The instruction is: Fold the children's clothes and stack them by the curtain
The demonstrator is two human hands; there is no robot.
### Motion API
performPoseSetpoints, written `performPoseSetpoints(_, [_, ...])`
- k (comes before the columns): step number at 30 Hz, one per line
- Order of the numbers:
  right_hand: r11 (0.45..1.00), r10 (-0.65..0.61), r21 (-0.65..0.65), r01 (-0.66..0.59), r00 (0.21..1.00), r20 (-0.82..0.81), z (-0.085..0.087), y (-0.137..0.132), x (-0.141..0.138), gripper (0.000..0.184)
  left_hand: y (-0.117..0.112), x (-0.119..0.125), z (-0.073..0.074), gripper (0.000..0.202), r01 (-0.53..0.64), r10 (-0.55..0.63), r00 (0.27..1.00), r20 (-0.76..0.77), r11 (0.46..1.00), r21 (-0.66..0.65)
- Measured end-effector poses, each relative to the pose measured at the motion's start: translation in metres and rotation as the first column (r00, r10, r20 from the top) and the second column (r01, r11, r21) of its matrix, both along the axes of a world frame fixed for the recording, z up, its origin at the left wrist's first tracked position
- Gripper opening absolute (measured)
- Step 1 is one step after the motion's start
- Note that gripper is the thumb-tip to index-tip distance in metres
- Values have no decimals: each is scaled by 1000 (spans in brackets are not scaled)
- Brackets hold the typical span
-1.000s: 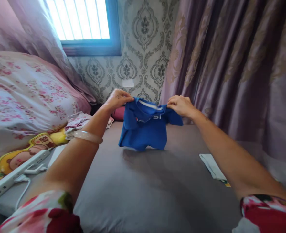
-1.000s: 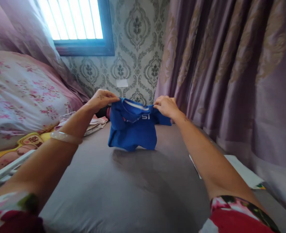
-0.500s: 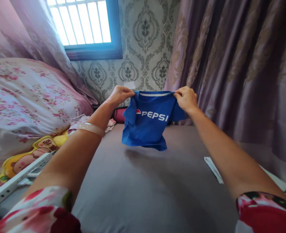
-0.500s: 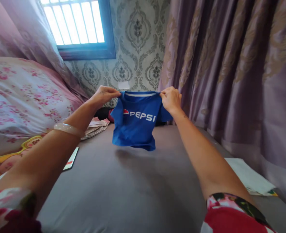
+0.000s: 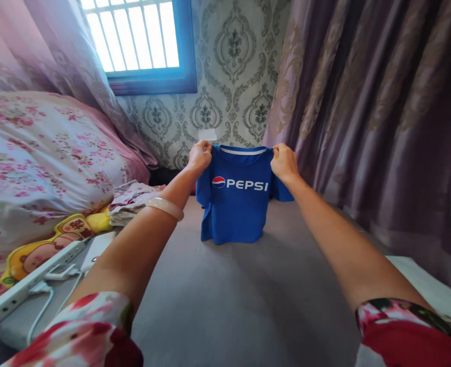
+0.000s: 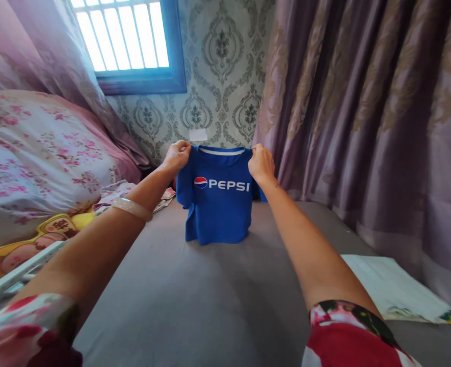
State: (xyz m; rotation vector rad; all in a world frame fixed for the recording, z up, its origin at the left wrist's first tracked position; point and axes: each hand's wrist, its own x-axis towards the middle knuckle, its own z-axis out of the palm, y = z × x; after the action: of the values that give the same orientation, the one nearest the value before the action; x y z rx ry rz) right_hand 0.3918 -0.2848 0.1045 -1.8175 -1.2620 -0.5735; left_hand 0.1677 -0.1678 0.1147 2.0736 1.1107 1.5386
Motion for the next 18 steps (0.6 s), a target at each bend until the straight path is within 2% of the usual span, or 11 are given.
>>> performPoseSetpoints(3, [998, -64, 24, 64, 998, 17, -4, -1, -9, 36, -10, 6, -6, 17, -165, 166, 986, -2, 983, 81])
performPoseSetpoints(6, [991, -132, 49, 128, 988, 79, -9, -8, -14, 40, -28, 5, -12, 20, -286, 293, 956, 11, 925, 248])
performPoseSetpoints(8, [986, -165, 51, 159, 975, 147, -12, -14, -14, 41, -39, 0, -16, 22, -290, 316, 949, -10, 882, 371])
performPoseSetpoints(11, [982, -187, 24, 188, 945, 268, -13, -28, -8, 41, -51, -13, -18, 24, -234, 321, 942, -99, 839, 492])
performPoseSetpoints(14, [980, -181, -3, 197, 910, 373, -12, -46, -2, 41, -63, -28, -15, 27, -211, 349, 922, -165, 814, 541])
performPoseSetpoints(18, [991, -108, -30, 133, 898, 426, -2, -81, -3, 40, -90, -49, -6, 31, -220, 397, 897, -196, 784, 580])
